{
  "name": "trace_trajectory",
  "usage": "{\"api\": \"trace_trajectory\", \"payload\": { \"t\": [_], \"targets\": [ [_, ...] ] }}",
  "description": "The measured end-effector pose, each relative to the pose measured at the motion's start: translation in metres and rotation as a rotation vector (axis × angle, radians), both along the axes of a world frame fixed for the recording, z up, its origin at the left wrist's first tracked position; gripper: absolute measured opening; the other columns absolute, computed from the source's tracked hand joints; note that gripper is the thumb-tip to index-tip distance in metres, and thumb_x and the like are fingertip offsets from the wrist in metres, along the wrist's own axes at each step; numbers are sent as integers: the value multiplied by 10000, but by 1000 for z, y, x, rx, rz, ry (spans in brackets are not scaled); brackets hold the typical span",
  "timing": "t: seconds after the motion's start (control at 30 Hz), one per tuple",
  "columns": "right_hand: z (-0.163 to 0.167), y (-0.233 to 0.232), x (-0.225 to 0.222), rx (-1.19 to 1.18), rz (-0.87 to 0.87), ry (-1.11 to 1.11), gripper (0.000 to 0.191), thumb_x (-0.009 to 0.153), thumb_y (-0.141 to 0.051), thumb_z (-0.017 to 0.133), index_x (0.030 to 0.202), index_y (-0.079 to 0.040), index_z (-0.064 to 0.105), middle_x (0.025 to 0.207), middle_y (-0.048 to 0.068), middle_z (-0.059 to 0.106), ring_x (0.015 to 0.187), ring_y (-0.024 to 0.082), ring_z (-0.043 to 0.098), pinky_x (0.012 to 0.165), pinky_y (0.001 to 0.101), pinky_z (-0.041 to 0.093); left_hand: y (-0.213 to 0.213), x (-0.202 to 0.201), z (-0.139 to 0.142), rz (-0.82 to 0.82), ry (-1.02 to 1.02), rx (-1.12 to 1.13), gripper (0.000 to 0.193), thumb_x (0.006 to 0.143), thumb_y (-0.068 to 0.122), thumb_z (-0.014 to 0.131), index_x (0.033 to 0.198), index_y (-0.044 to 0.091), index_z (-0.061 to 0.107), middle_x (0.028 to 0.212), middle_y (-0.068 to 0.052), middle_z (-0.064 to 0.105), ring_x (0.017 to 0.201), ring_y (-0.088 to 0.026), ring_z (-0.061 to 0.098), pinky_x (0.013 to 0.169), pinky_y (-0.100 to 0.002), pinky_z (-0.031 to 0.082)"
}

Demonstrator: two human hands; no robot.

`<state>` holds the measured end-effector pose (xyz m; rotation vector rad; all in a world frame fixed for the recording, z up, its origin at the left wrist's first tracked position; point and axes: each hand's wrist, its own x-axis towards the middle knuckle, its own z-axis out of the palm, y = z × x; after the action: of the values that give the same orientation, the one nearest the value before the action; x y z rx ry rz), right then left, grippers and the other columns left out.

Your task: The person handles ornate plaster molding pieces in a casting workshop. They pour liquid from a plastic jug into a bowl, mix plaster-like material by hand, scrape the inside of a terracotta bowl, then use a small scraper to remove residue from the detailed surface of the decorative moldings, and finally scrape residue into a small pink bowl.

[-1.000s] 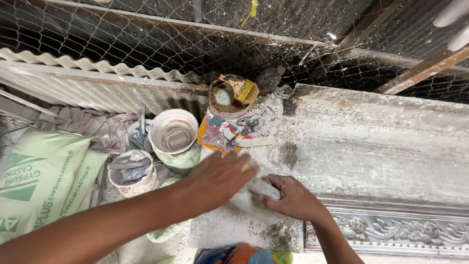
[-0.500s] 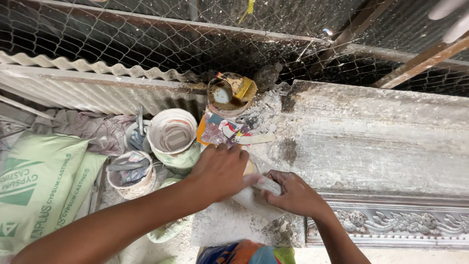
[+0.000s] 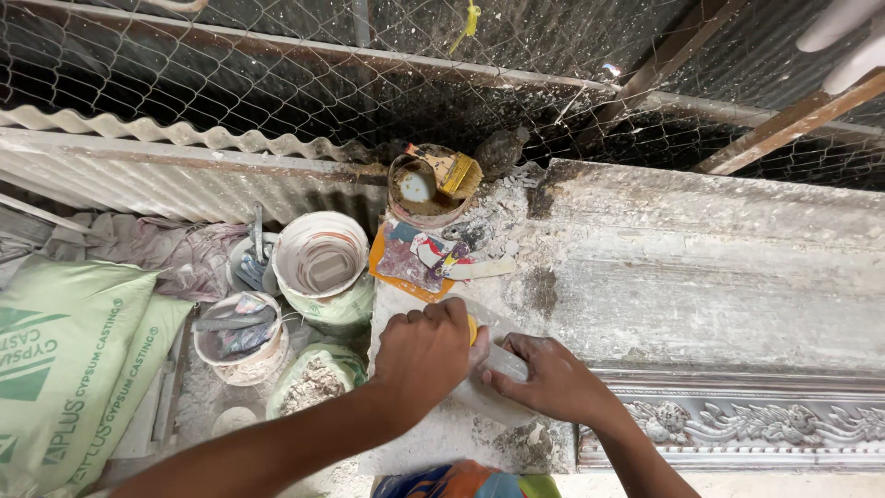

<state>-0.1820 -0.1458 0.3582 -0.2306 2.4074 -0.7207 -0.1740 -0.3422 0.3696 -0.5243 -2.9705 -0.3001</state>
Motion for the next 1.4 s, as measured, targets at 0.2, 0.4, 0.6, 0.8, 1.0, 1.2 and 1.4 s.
{"api": "trace_trajectory", "payload": {
  "t": [0.2,0.4,0.6,0.8,1.0,1.2,1.4],
  "targets": [
    [-3,4,-4,15,-41,-29,503,811,-519,721,1105,-112,752,743,159,732,663,256,673,662,425,527,-30,-17,-9,121,-242,345,438,1035,443,479,1086,30,613,739,-75,676,533,-218,658,499,-388,551],
    [-9,-13,-5,-126,-112,-32,494,794,-495,768,1030,-61,774,759,82,760,631,189,669,593,368,523,-103,-47,-138,461,-253,1321,601,1115,434,289,1217,-28,660,1008,-164,723,945,-279,662,894,-398,529],
    [-6,-18,-29,-502,-160,-168,431,806,-397,801,995,-13,756,737,60,736,629,154,655,576,312,520,-107,-24,-308,740,-758,1979,762,1003,593,134,1281,70,613,1170,-142,759,1111,-273,715,1031,-384,493],
    [-50,-38,-93,-639,-297,-293,341,817,-351,787,916,-32,716,627,36,619,531,133,595,511,280,522,-142,-2,-357,6,-495,2684,634,1231,542,265,1431,3,531,1365,-225,596,1234,-371,611,1061,-536,451],
    [-135,-69,-186,-849,-494,-484,274,852,-281,749,908,-23,676,626,10,627,483,108,525,467,250,487,-195,-2,-349,474,-464,2143,732,1076,563,263,1415,-28,531,1340,-224,630,1226,-336,617,1025,-464,493],
    [-196,-74,-236,-924,-508,-586,213,913,-288,708,922,-76,689,594,-64,512,457,45,419,449,199,420,-213,-23,-360,415,-542,2245,711,1100,570,323,1369,-45,558,1248,-237,667,1113,-376,638,936,-512,505],
    [-224,-77,-255,-801,-613,-631,250,922,-296,711,929,-53,654,659,-48,575,477,51,441,440,197,405,-222,-25,-378,1035,-630,2187,660,1026,594,313,1276,45,582,1161,-185,680,1010,-340,669,881,-496,537]
  ]
}}
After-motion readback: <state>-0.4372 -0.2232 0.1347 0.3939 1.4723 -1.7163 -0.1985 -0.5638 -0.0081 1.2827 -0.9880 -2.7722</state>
